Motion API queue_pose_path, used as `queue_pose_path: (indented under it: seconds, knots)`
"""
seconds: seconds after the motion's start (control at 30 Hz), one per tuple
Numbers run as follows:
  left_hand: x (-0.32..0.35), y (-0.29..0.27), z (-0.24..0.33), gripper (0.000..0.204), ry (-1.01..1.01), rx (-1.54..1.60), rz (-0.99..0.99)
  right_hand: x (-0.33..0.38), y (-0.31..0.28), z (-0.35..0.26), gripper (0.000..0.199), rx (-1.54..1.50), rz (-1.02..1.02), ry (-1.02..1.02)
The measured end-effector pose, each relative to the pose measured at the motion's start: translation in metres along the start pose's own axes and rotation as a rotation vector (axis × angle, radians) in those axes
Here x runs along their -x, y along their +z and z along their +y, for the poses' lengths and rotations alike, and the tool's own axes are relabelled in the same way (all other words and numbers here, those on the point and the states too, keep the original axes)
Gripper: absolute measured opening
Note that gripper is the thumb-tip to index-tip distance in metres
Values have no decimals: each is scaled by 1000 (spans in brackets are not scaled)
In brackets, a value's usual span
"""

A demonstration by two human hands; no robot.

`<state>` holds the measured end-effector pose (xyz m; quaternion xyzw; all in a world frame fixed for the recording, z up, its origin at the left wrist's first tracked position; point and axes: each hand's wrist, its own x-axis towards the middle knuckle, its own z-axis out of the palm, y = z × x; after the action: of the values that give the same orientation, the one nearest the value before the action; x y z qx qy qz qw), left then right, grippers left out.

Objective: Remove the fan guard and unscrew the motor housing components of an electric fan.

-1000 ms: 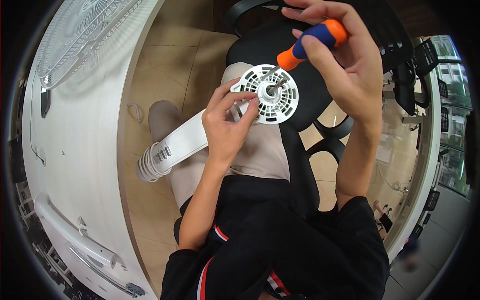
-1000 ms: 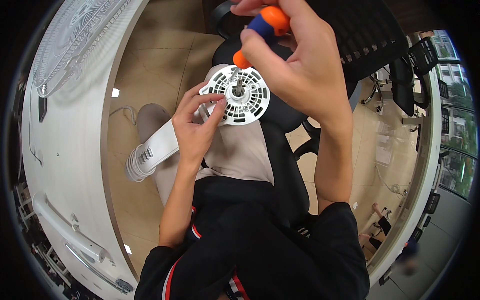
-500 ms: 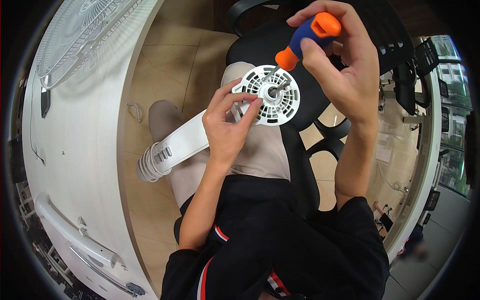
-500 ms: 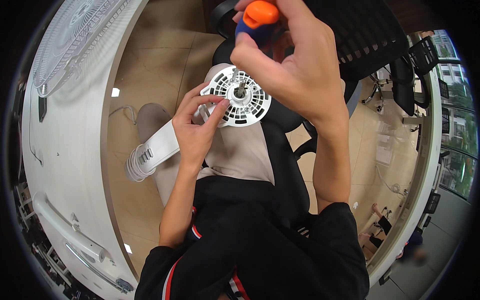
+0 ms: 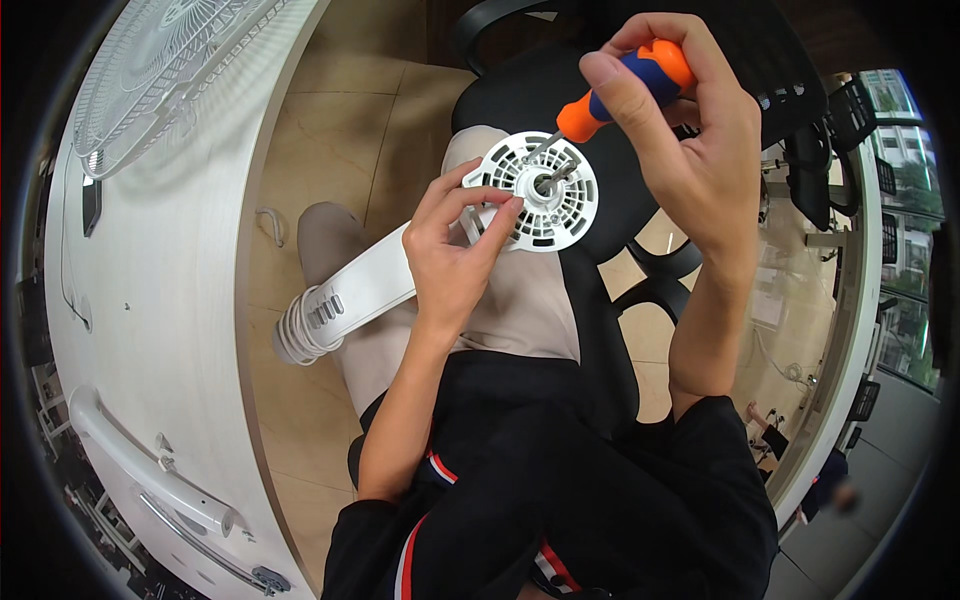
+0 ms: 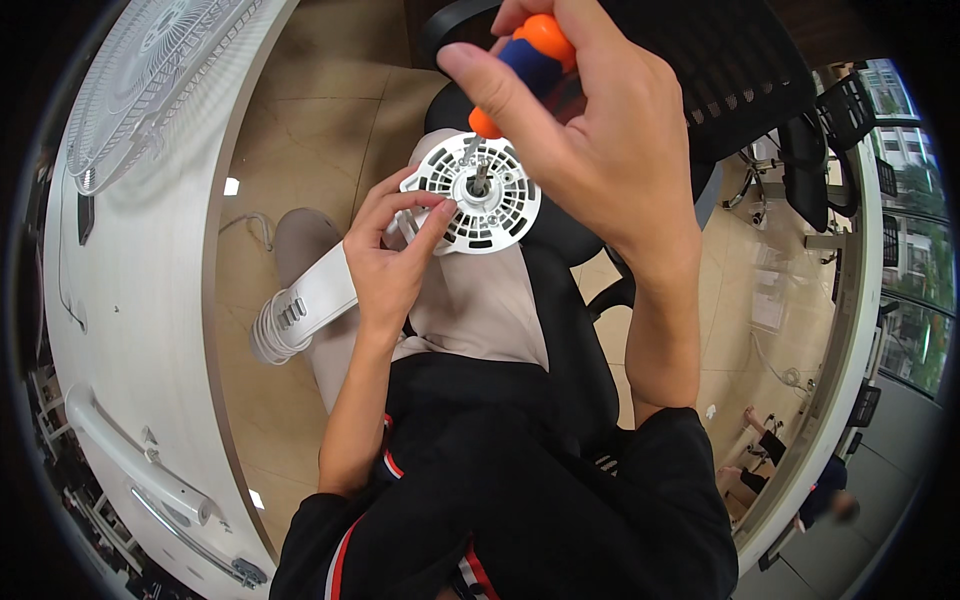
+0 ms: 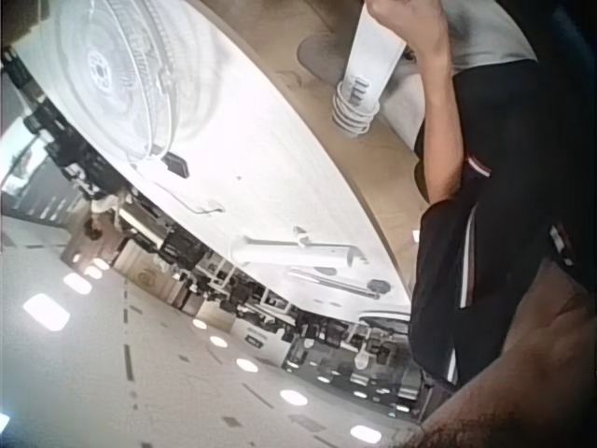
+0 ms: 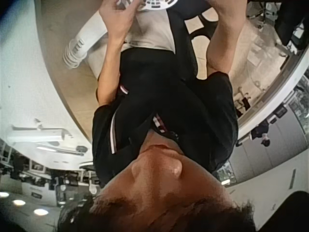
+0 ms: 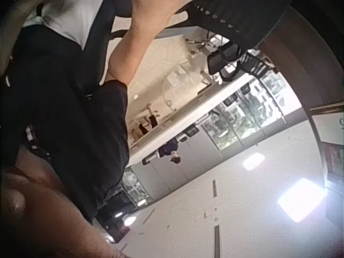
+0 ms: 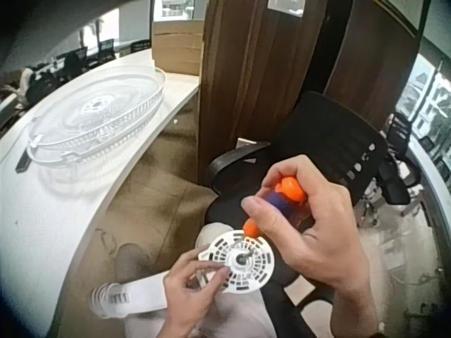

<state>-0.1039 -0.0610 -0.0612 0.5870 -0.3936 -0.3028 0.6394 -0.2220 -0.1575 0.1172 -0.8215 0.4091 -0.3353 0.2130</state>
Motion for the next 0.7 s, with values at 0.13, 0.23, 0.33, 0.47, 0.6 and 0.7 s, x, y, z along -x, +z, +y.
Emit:
queue_pose_path:
  seconds: [0.13, 0.23, 0.33, 0.47, 0.6, 0.7]
  knots:
    - [0, -1, 2, 16, -22, 34, -9, 7, 15, 14, 35, 53, 164, -191]
    - [-1, -3, -1, 16, -54, 63, -20, -5, -10, 39, 33, 8, -53, -326]
    - [0, -5, -1, 16, -64, 68, -21, 0, -5, -7, 30, 90, -40, 66]
    - [0, -6, -2, 18, -54, 73, -28, 3, 10, 24, 29, 53, 118, -61]
    - [0, -5, -3, 18, -73, 89, -27, 3, 1, 40, 29, -131, 61, -45]
    - [-2, -3, -4, 18, -76, 100, -33, 2, 2, 46, 29, -125, 101, -72]
